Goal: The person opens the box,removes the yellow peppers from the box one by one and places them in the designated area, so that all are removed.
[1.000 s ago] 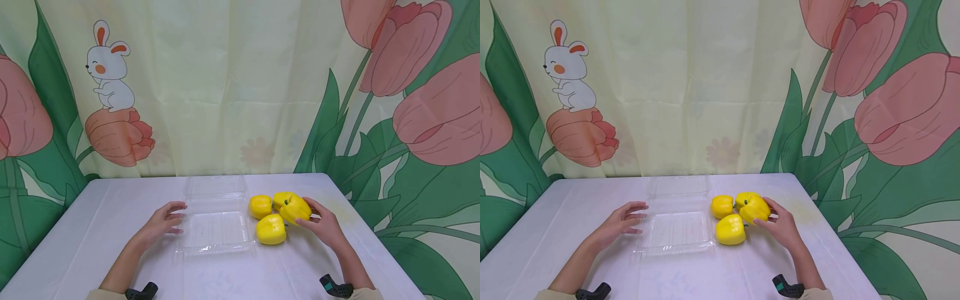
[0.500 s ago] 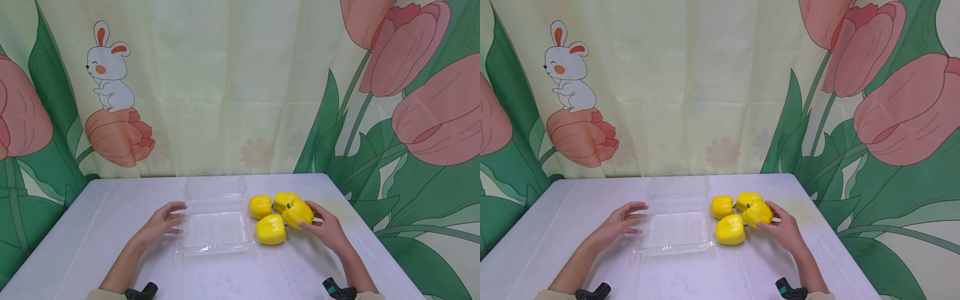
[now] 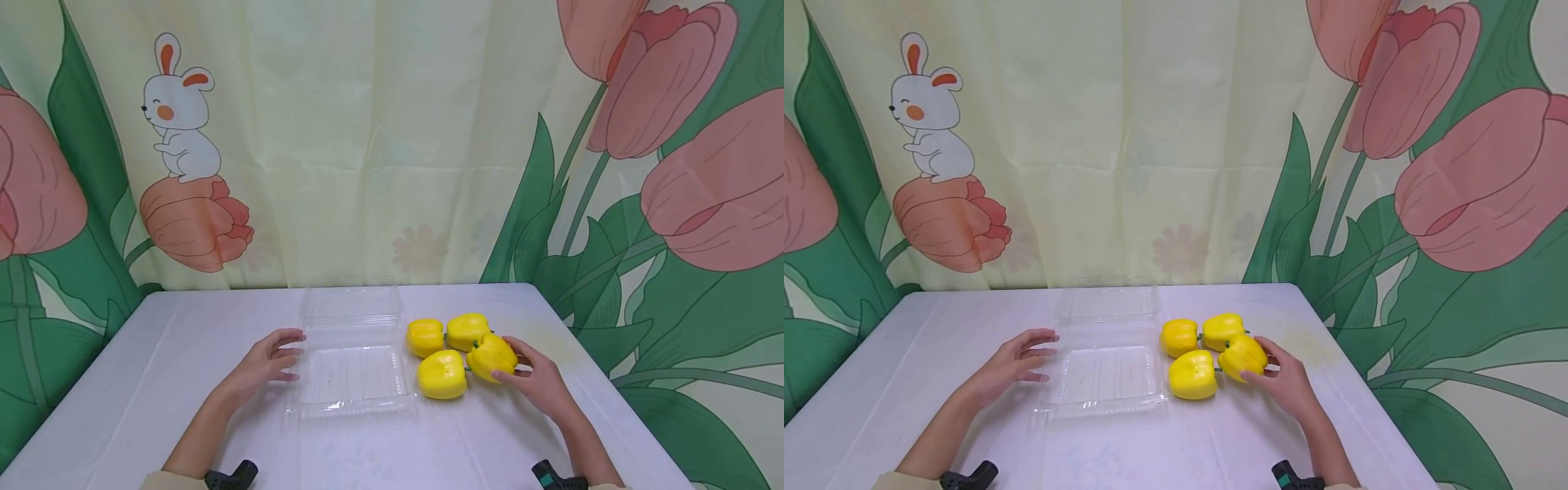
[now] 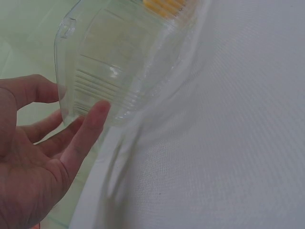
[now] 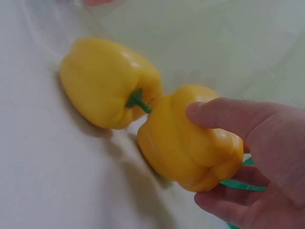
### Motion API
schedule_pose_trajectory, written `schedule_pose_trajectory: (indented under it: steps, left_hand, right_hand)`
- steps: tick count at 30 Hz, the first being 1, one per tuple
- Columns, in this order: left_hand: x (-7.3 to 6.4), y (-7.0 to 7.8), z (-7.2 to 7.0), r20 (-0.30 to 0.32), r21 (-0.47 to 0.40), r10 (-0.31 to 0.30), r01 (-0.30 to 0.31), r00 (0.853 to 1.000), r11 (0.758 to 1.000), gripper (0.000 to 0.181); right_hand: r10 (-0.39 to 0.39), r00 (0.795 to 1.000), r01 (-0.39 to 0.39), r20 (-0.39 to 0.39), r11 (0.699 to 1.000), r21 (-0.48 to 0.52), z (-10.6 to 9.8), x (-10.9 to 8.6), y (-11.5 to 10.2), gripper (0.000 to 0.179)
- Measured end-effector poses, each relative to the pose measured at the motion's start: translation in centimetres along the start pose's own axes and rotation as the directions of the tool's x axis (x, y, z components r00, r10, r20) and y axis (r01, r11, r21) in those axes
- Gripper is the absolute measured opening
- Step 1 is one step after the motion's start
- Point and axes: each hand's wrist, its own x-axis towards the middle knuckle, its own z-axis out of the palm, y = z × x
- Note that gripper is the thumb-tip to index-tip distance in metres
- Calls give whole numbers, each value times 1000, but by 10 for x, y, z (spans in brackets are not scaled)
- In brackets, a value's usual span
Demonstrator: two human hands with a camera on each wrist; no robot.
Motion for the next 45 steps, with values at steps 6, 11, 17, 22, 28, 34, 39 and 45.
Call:
schedule_pose_trajectory:
  steps: [6,11,17,22,28,34,39,45]
  left_hand:
    - [1,-1,-1,5,-6,1,-1,1000,1000,56]
    - [1,-2,-1,8,-6,3,-3,1000,1000,57]
    - [0,1,-1,9,-6,-1,1,1000,1000,57]
    - [0,2,-1,1,5,-10,10,1000,1000,57]
    - [0,2,0,-8,10,-30,30,1000,1000,56]
    - [1,1,-1,-1,11,-15,15,1000,1000,56]
    - [1,2,-1,0,19,-6,6,1000,1000,56]
    - [0,3,0,-4,21,-16,16,1000,1000,56]
  right_hand:
    - [36,999,-36,9,999,-14,2,-1,6,82]
    - [51,999,-50,18,998,-31,3,-1,10,83]
    - [50,998,-49,25,998,-47,5,-1,12,83]
    - [56,998,-55,31,997,-53,8,1,16,83]
    - [59,998,-57,35,997,-59,10,2,20,83]
    - [63,997,-61,39,997,-43,10,2,21,83]
    - [55,997,-54,49,998,-29,10,2,21,83]
    - [38,997,-37,64,999,-20,10,4,21,82]
